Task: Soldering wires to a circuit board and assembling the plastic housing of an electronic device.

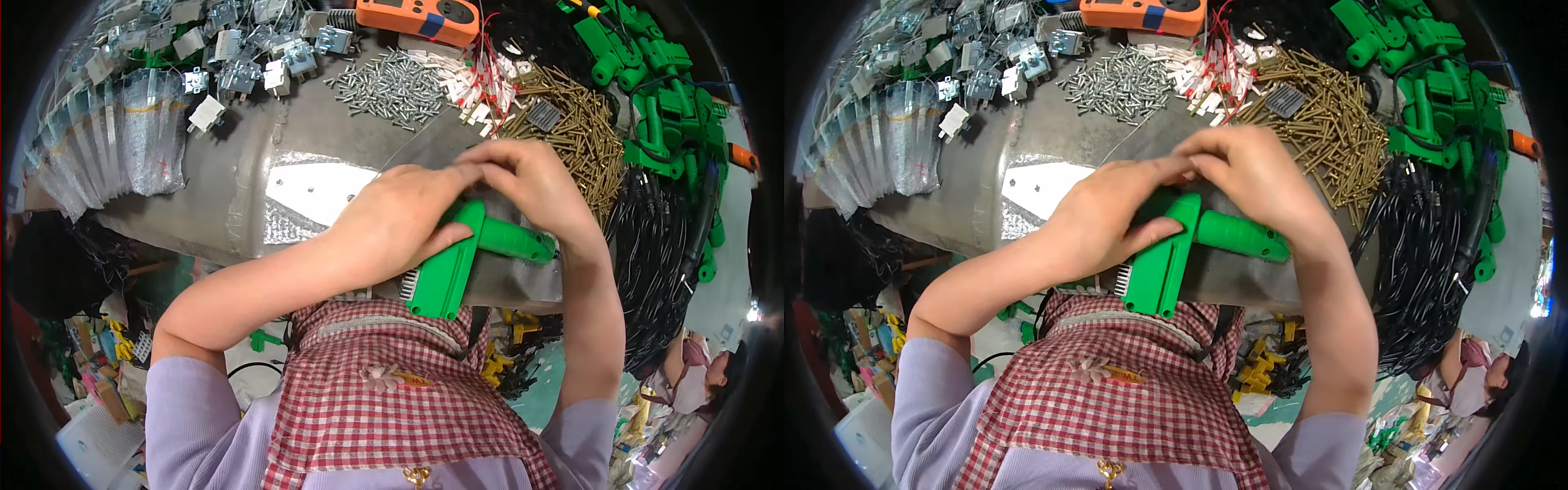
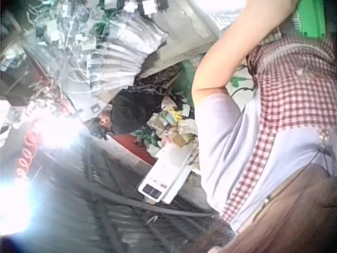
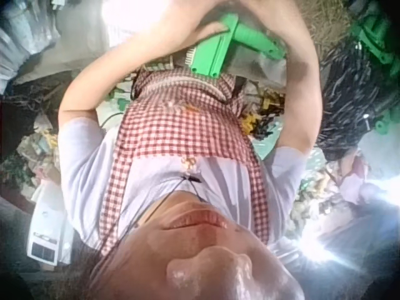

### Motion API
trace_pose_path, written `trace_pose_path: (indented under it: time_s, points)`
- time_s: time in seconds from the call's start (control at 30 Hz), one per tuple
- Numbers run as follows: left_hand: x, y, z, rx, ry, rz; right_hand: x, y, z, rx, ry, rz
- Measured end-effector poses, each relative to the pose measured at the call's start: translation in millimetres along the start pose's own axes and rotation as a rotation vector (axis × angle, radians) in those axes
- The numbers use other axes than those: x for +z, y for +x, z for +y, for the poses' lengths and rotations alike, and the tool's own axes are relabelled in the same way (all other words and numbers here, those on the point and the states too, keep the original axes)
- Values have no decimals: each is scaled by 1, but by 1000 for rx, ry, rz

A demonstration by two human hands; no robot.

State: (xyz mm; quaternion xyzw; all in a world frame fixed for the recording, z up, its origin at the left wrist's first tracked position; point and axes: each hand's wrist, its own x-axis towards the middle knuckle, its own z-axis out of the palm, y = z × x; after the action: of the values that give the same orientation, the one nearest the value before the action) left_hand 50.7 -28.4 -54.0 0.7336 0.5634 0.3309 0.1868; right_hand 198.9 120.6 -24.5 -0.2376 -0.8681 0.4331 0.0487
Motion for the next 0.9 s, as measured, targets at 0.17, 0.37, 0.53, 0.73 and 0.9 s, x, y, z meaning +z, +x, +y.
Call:
trace_pose_path:
  time_s: [0.17, 0.37, 0.53, 0.73, 0.9]
  points:
    - [-7, -1, 0, -124, 58, 85, -8, 4, 3, 86, -78, -17]
    - [-9, -6, 2, -184, 172, 16, 22, 2, 12, -336, -397, -5]
    - [-34, -7, -16, -149, 333, 37, 21, 7, 9, -330, -532, 51]
    - [-68, 2, -52, -138, 788, 97, 4, -2, -7, 232, 397, -122]
    - [-35, 3, -13, -6, 231, 90, 8, -11, -7, -93, 37, 15]
